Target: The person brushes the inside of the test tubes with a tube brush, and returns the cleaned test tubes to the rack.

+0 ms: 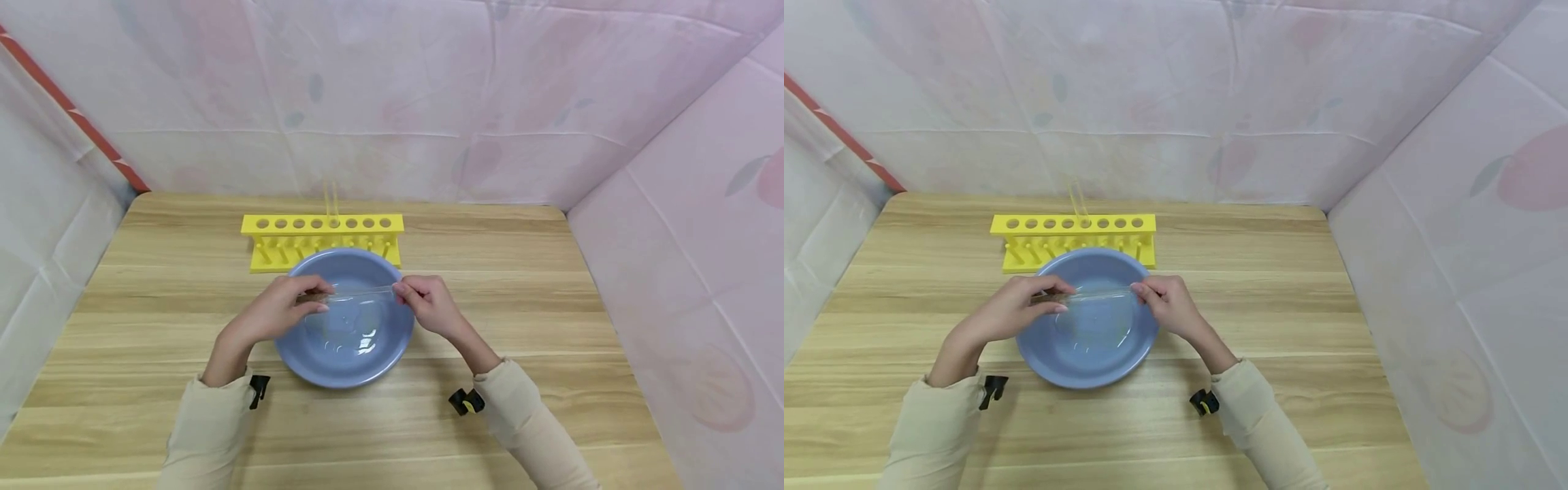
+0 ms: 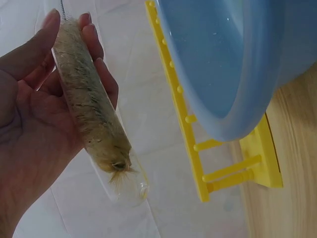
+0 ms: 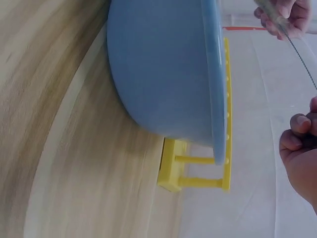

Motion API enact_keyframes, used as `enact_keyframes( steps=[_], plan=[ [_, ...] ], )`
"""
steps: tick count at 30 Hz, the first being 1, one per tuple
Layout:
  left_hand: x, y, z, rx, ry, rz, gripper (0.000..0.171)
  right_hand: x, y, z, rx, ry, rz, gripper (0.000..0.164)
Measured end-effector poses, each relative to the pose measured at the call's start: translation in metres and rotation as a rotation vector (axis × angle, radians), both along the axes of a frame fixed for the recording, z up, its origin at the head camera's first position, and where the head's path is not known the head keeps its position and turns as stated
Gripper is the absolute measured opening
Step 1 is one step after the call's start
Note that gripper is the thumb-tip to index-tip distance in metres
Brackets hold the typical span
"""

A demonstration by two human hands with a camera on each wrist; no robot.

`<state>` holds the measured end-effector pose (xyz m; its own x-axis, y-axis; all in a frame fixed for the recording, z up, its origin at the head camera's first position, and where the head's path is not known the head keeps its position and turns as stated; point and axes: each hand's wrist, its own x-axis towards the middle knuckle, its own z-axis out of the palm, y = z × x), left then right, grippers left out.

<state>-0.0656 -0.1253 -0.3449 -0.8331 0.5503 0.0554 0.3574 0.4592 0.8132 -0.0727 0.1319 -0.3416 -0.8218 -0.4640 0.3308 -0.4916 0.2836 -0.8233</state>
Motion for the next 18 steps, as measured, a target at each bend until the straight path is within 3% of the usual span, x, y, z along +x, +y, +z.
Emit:
enact_keyframes(
  steps=[4,7,11,15,18],
  plan=[
    [0.0,-0.002,0.0,0.003,0.006,-0.006,0.019,-0.001,-0.001,-0.003,0.012,0.115,-0.032,0.031],
    [0.0,-0.001,-0.001,-0.012,0.017,0.026,0.018,-0.005,-0.001,-0.012,0.023,0.016,-0.076,0.033],
    [0.002,0.003,-0.003,-0.031,0.086,0.088,0.018,-0.01,-0.001,-0.02,-0.011,-0.322,-0.149,0.042],
    [0.005,0.006,-0.006,-0.049,0.195,0.134,0.019,-0.012,-0.003,-0.016,-0.211,-0.683,-0.165,0.047],
    [0.006,0.006,-0.006,-0.066,0.256,0.155,0.018,-0.013,-0.003,-0.014,-0.355,-0.884,-0.144,0.048]
  ],
)
